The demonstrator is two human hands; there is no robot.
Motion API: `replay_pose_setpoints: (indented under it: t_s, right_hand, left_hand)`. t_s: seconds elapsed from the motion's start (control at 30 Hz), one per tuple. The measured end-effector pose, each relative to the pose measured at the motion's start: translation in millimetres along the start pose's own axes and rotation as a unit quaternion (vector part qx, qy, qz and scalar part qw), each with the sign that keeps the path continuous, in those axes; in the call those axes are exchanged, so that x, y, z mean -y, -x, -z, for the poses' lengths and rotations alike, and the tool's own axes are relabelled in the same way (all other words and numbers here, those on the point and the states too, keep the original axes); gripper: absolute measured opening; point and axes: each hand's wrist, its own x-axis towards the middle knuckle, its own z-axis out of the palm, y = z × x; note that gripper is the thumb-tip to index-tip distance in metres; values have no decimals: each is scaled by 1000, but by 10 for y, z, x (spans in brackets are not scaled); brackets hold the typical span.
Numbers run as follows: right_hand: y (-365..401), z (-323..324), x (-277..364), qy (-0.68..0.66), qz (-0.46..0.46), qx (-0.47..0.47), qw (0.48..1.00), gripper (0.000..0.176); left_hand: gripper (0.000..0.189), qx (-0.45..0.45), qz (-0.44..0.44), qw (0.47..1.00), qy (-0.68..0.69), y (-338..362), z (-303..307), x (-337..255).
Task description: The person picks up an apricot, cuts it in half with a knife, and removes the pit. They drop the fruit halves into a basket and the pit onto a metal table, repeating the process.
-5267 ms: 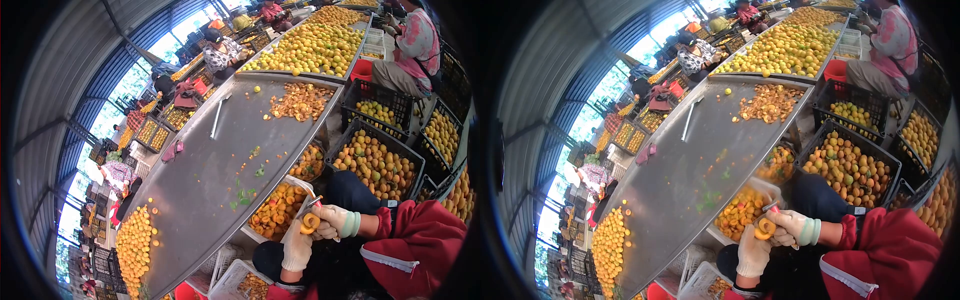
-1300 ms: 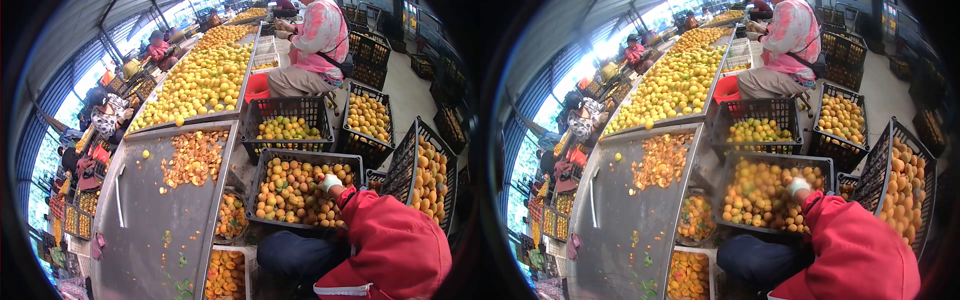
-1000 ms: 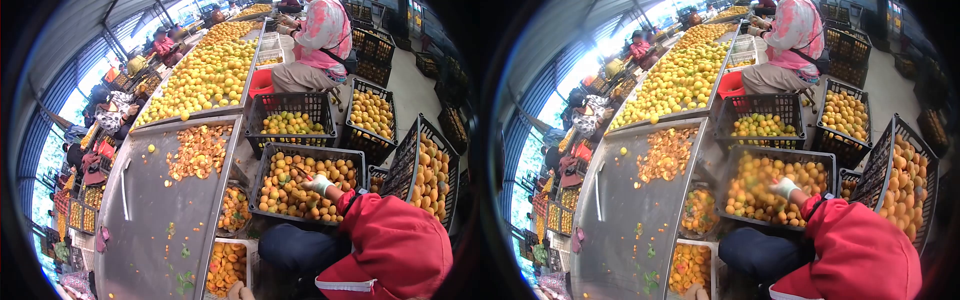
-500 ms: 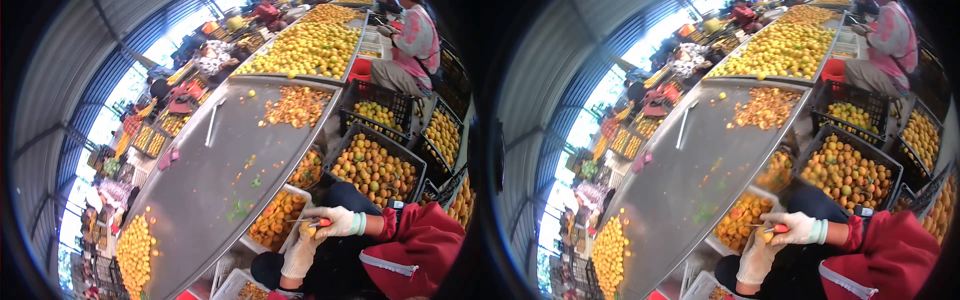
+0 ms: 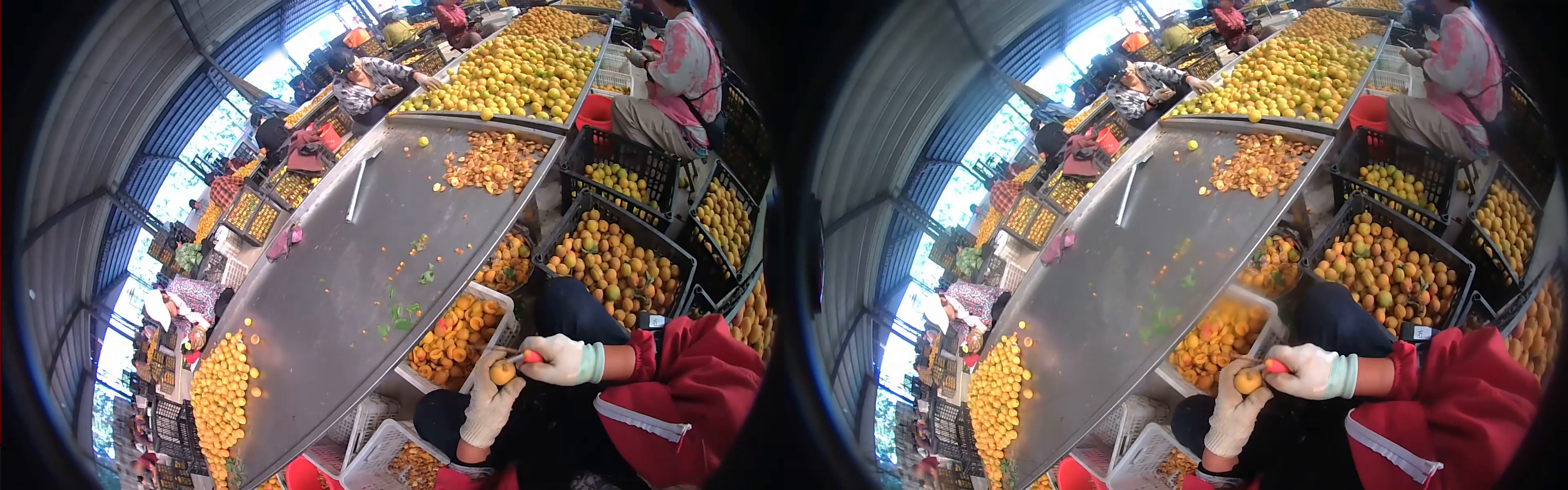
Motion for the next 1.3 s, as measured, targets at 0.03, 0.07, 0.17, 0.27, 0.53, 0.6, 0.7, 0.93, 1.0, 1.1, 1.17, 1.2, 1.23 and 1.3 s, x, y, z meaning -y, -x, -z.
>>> replay_pose_setpoints:
  t_s: [0.03, 0.07, 0.17, 0.27, 0.53, 0.6, 0.7, 0.93, 1.0, 1.1, 1.17, 1.2, 1.23, 1.3]
  right_hand:
    - [-11, -3, 56, -2, -1, -44, 999, 24]
    - [-35, 6, 96, 1, 8, -87, 996, 27]
    - [-86, -11, 12, -21, 84, -11, 996, 29]
    - [-53, -126, -89, 27, 96, -24, 995, 25]
    - [64, -256, -210, 88, 91, -96, 987, 25]
    - [55, -101, -41, 75, 55, -12, 996, 37]
    - [-58, -41, -28, 60, -20, -20, 998, 33]
    - [-73, -73, 40, 27, -18, 74, 997, 23]
    - [-77, -97, 40, 20, -17, 76, 997, 23]
    - [-79, -142, -12, 71, -18, 86, 994, 24]
    - [-63, -193, -69, 118, -9, 72, 990, 24]
    - [-55, -210, -81, 119, -11, 72, 990, 24]
    - [-50, -228, -87, 130, -1, 65, 989, 25]
    - [-46, -252, -83, 141, 9, 57, 988, 26]
  left_hand:
    - [47, 0, -1, 1000, 1, 18, 6, 22]
    - [49, 7, 15, 1000, 11, 50, 11, 57]
    - [53, 26, 39, 998, 43, 66, -25, 34]
    - [56, 23, 48, 997, 55, 89, -47, 45]
    - [56, -100, 91, 990, 43, 118, -110, -9]
    - [56, -112, 86, 984, 108, 85, -73, -46]
    - [54, -108, 113, 974, 163, 122, 32, -82]
    - [51, -15, 55, 993, 107, 137, 66, 35]
    - [51, -19, 19, 1000, 16, 162, 81, 179]
    - [52, -27, -38, 996, -75, 143, 95, 106]
    - [52, -32, -48, 992, -113, 139, 92, 44]
    - [52, -38, -57, 986, -152, 145, 85, 27]
    - [52, -38, -56, 986, -151, 164, 77, 28]
    - [51, -53, -49, 981, -178, 201, 65, 37]
